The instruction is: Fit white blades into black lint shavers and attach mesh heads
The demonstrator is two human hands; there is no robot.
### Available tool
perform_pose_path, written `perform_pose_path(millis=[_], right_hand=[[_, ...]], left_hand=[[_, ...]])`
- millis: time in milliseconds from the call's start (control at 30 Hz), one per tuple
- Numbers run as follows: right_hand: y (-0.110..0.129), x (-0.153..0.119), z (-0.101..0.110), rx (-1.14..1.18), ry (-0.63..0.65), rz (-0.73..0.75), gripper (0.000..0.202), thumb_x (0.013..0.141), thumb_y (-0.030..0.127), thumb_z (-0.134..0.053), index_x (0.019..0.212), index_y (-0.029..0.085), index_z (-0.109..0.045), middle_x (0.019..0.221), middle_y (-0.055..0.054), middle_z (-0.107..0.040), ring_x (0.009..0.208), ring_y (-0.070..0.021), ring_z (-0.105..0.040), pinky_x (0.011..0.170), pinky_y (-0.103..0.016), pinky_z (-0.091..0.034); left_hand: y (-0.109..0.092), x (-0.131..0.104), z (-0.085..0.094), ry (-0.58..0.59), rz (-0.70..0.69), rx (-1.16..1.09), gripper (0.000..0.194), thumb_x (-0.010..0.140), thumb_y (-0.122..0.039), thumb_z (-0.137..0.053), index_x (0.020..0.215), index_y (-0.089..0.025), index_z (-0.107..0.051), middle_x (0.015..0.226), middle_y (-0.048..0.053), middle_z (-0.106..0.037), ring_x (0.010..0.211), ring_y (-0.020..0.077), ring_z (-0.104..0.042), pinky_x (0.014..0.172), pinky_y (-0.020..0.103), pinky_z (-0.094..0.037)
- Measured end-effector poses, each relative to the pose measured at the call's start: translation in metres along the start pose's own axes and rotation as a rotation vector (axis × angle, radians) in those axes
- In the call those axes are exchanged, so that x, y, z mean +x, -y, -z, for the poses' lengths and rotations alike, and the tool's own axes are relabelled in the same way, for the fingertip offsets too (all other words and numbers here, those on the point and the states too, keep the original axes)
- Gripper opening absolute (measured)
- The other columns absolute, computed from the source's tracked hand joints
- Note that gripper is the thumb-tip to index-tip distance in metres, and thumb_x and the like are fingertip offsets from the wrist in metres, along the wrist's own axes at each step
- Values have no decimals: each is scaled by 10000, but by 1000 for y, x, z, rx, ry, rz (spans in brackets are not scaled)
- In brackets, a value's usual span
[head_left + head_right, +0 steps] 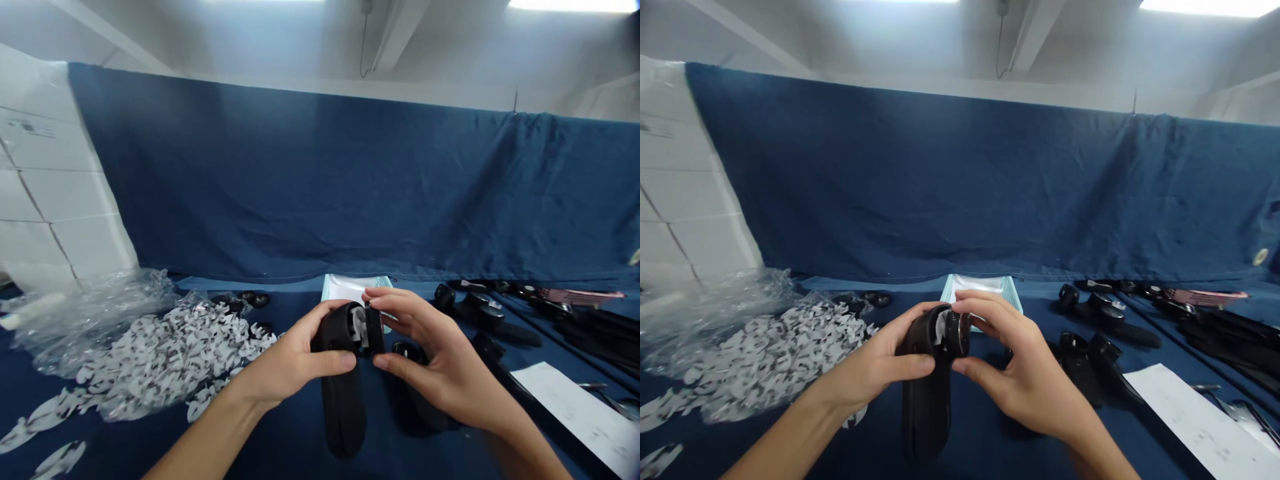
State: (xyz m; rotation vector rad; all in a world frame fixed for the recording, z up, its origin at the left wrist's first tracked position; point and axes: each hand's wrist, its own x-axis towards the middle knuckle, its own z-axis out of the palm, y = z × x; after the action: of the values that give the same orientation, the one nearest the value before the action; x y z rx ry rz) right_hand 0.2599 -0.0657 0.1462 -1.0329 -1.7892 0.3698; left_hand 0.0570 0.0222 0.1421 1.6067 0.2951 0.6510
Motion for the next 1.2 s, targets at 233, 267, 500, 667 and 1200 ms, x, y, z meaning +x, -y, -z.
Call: perform_pose_path(millis=[233, 267, 500, 667, 1200], right_hand=[[-13, 9, -8, -2, -22, 28, 494, 825, 232, -708, 1280, 313, -534, 1322, -56, -537, 1232, -267, -519, 1021, -434, -497], [-18, 11, -8, -40, -23, 43, 491, 824, 228, -709, 1278, 308, -540, 1319, -57, -547, 1233, -269, -519, 1032, -444, -482], [-48, 19, -9, -144, 55, 153, 509, 794, 272, -758, 1264, 287, -564, 1297, -67, -590, 1225, -256, -538, 1045, -435, -458], [-53, 20, -16, -125, 91, 187, 465, 826, 176, -704, 1258, 278, -564, 1344, -71, -555, 1261, -243, -508, 1064, -440, -437], [-61, 27, -31, 583, -2, -315, 462, 791, 341, -749, 1202, 231, -568, 1081, -69, -648, 972, -214, -648, 817, -388, -587]], left_hand=[[11, 8, -7, -219, 5, -91, 499, 843, -464, -652, 1265, -227, -528, 1242, 108, -601, 1109, 264, -590, 972, 399, -439], [13, 9, -7, -230, 47, -116, 502, 855, -483, -629, 1279, -243, -507, 1201, 109, -617, 991, 243, -641, 882, 383, -490], [25, 18, 7, -199, 366, -291, 577, 818, -577, -615, 1250, -212, -498, 715, 29, -631, 518, 164, -629, 486, 255, -487], [28, 22, 14, -183, 491, -371, 583, 813, -638, -550, 1135, -152, -546, 607, 19, -600, 414, 142, -568, 403, 229, -438], [33, 21, 8, -406, -13, 373, 489, 841, -483, -630, 1245, -253, -475, 1009, 39, -624, 685, 138, -598, 657, 267, -491]])
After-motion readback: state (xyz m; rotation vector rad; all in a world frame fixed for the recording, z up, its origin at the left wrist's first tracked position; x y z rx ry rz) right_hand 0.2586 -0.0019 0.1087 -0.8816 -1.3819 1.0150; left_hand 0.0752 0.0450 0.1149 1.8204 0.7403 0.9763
